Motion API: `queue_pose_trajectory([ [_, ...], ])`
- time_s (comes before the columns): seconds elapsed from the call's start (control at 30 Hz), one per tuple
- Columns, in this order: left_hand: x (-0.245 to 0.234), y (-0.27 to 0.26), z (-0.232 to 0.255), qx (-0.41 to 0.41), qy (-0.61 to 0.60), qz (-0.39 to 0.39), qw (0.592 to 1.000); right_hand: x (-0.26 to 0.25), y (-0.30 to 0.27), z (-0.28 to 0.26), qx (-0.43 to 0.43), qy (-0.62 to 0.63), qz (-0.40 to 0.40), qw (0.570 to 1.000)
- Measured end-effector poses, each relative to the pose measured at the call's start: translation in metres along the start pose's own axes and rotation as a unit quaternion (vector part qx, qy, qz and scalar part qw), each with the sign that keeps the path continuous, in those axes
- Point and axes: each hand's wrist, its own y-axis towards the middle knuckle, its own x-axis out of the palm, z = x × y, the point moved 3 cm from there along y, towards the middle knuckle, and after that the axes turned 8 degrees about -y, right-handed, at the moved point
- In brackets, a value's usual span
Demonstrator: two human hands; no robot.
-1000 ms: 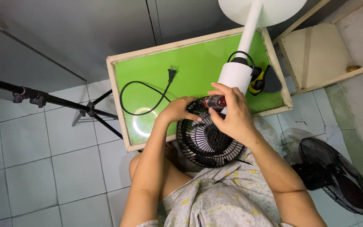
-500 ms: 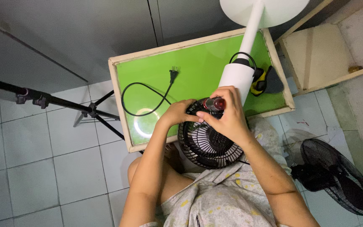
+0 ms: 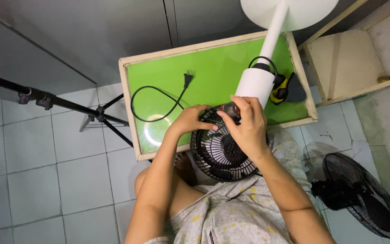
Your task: The person uses a screwdriver to tighten screws on a white electric fan placed on a green table, then wipes the fan and a nearby black fan with a yellow cloth.
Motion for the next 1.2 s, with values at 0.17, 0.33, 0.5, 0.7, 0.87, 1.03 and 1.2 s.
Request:
queue_pose_trajectory([
  [0.17, 0.001, 0.006, 0.002, 0.018, 0.012, -0.017, 1.000, -0.001, 0.006, 0.001, -0.003, 0.205, -0.053, 0.977],
  [0.33, 0.000, 0.008, 0.005, 0.006, 0.015, -0.030, 0.999, 0.001, 0.008, -0.003, -0.011, 0.011, 0.002, 1.000],
  [0.5, 0.000, 0.007, 0.006, -0.004, 0.013, -0.027, 1.000, 0.003, 0.000, 0.005, -0.011, 0.025, 0.024, 0.999],
  [0.7, 0.001, 0.008, 0.004, -0.004, 0.013, -0.033, 0.999, -0.003, -0.004, 0.010, -0.078, 0.091, -0.036, 0.992],
  [0.87, 0.000, 0.011, 0.016, 0.127, -0.115, 0.040, 0.984, -0.004, 0.000, 0.008, -0.106, 0.111, -0.046, 0.987],
  [1.03, 0.005, 0.019, 0.025, 0.153, -0.202, 0.053, 0.966, -0.003, -0.001, 0.009, -0.071, 0.057, 0.006, 0.996],
  [1.2, 0.003, 0.019, 0.028, 0.175, -0.161, 0.110, 0.965, 0.003, 0.000, 0.005, -0.025, 0.153, -0.021, 0.988],
])
